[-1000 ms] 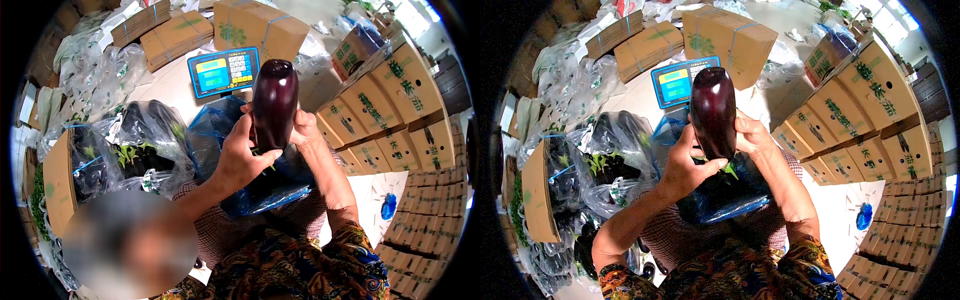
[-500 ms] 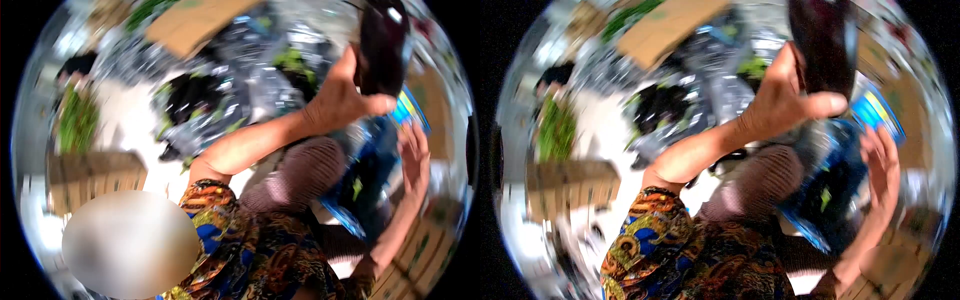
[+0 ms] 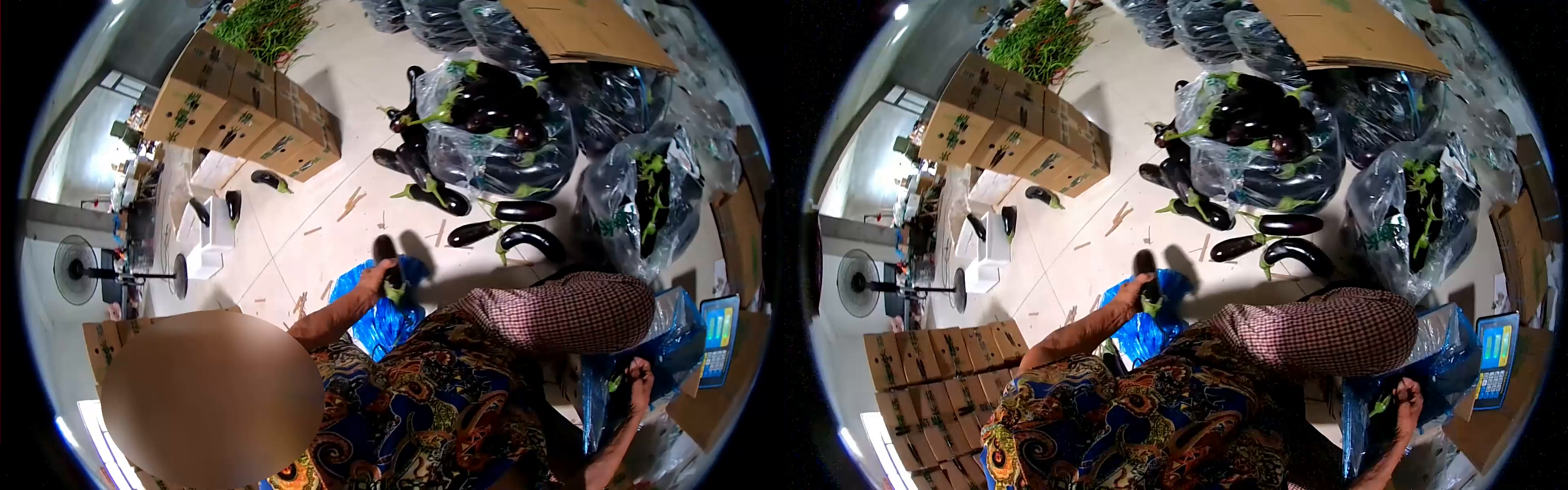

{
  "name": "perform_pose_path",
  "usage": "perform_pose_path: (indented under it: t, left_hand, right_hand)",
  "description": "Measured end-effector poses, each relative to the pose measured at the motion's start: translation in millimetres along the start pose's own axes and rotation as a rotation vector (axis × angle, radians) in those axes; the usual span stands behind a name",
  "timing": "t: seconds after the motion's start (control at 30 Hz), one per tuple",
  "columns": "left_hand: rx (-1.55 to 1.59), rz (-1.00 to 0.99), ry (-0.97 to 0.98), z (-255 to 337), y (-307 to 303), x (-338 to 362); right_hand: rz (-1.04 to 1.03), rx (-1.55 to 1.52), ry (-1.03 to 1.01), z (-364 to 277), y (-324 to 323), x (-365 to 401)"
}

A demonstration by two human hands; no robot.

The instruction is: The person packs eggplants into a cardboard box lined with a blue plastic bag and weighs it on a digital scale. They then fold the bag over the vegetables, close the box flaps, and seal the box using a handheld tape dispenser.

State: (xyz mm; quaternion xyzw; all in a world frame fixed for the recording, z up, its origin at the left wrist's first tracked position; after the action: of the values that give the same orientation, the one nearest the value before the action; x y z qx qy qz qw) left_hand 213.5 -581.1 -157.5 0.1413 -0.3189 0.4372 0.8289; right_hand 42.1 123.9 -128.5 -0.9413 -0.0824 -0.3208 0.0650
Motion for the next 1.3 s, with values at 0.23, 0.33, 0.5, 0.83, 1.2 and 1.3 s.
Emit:
perform_pose_path:
  t: [0.23,0.33,0.5,0.83,1.2,1.3]
  left_hand:
    - [-0.246,0.888,0.923,193,-267,-83]
    - [-0.101,0.73,1.071,254,-308,-122]
    - [-0.13,0.346,0.73,188,-167,-155]
    - [-0.645,-0.901,0.88,124,300,-5]
    - [-1.758,-1.419,1.908,41,566,104]
    - [-2.157,-1.724,1.31,15,538,61]
  right_hand:
    - [0.028,0.048,0.058,72,-53,-15]
    - [0.122,0.03,-0.018,69,-45,-6]
    - [0.167,0.174,0.149,74,-24,7]
    - [0.338,0.738,0.132,41,24,25]
    - [0.341,0.59,0.259,6,39,32]
    - [0.297,0.755,0.258,-15,51,34]
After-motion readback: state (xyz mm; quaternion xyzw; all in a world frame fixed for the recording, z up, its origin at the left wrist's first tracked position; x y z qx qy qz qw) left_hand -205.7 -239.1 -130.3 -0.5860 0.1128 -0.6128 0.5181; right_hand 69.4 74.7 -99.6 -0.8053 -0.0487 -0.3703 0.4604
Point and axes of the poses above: each hand's wrist, its own x-axis away from the middle knuckle, its own y-axis out of the palm, z = x × y, the point moved 3 cm from there along -x, towards the middle knuckle, and after that the axes turned 14 degrees about y, right-handed, at the moved point
